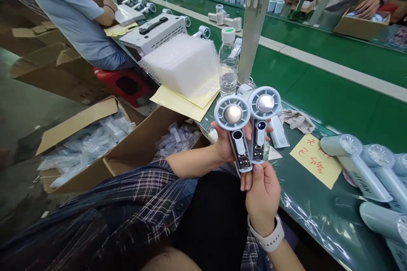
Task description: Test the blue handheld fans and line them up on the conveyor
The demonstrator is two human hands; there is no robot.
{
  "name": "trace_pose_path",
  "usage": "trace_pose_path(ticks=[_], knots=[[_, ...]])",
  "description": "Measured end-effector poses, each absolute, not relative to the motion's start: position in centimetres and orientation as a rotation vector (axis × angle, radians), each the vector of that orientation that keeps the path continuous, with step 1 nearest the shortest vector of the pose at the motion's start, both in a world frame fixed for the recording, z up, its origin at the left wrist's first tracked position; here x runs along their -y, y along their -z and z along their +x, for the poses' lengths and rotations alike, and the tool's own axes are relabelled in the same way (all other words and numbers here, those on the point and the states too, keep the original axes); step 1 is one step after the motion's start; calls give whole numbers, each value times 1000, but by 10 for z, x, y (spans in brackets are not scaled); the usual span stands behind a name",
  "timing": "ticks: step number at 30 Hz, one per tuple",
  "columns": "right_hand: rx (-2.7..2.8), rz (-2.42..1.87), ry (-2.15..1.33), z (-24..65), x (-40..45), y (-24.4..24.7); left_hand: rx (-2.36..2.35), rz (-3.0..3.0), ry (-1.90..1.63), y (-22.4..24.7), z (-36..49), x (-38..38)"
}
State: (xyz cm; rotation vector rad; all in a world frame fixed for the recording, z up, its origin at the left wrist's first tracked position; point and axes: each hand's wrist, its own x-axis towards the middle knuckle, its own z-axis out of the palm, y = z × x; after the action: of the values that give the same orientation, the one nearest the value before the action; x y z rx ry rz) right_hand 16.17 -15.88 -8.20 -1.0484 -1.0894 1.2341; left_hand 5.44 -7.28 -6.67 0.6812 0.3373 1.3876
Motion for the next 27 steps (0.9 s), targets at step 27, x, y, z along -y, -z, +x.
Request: trace_pose_path(ticks=[27], knots=[[1758, -1419, -36, 275, 35, -2, -367, 641, -965, 75, 19, 74]])
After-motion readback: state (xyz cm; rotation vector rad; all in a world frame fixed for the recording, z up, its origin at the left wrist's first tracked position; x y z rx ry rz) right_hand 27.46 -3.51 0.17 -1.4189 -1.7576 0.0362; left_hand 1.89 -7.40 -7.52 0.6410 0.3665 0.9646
